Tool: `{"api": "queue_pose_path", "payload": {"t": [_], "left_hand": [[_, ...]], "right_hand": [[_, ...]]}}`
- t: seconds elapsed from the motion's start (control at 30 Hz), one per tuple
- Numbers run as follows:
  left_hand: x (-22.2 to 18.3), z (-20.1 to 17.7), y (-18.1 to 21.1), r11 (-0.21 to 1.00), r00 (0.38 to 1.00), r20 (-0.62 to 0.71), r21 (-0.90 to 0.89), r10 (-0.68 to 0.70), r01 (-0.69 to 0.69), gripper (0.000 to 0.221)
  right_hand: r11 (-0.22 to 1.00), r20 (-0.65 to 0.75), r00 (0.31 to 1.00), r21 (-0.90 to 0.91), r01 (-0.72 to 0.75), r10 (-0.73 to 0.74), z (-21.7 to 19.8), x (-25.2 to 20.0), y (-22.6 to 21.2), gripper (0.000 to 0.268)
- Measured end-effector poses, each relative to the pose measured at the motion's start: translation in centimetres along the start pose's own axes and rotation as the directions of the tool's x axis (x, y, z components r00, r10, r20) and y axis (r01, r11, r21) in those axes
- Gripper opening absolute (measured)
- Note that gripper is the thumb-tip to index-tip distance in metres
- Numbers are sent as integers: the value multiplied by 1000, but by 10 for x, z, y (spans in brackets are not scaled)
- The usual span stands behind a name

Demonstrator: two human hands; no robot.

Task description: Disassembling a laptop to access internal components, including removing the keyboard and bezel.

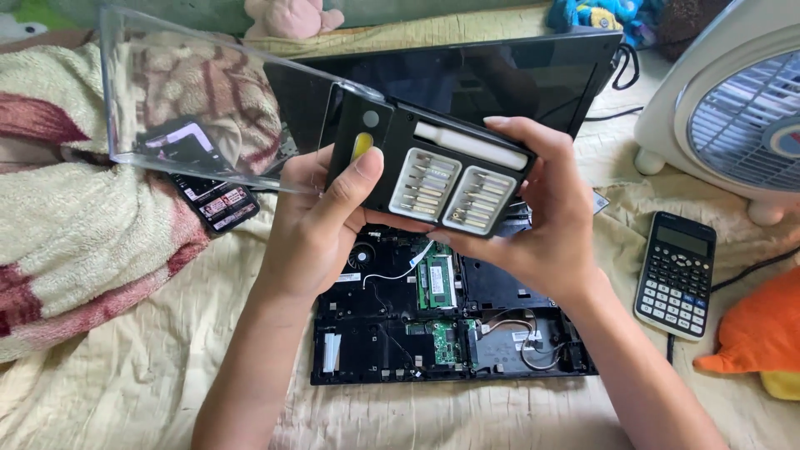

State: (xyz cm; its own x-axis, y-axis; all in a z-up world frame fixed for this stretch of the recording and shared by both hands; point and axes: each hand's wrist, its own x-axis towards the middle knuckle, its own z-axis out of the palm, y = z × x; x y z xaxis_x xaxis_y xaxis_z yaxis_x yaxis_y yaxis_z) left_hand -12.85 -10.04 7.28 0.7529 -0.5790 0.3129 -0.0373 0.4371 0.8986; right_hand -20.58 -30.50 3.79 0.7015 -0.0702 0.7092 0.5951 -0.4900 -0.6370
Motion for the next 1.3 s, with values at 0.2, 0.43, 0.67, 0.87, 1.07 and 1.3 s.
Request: {"api": "queue_pose_path", "payload": {"t": [0.2, 0.43, 0.67, 0.87, 1.07, 1.3], "left_hand": [[0, 0, -1, 1000, 1000, 21, -6, 13, -13, 26], [-2, -2, -11, 999, 998, -42, 3, 40, -40, 21], [-4, -21, -18, 995, 964, -251, -13, 91, -97, 12], [2, -16, 22, 999, 951, -307, 37, 33, -23, 49], [10, -20, 25, 989, 868, -494, 90, -60, 119, 61], [6, -34, 20, 991, 886, -460, 82, -57, 107, 36]], "right_hand": [[992, 86, 991, -90, -93, 100, -3, 6, -8, 86], [982, 138, 982, -150, -111, 132, -13, 11, -12, 84], [909, 496, 770, -322, -265, 401, -86, 32, -20, 121], [408, 119, 498, -748, -524, 859, -135, 30, -1, 42], [342, 74, 427, -727, -595, 901, -129, 31, 45, 49], [307, 75, 378, -736, -603, 923, -146, 23, 58, 45]]}}
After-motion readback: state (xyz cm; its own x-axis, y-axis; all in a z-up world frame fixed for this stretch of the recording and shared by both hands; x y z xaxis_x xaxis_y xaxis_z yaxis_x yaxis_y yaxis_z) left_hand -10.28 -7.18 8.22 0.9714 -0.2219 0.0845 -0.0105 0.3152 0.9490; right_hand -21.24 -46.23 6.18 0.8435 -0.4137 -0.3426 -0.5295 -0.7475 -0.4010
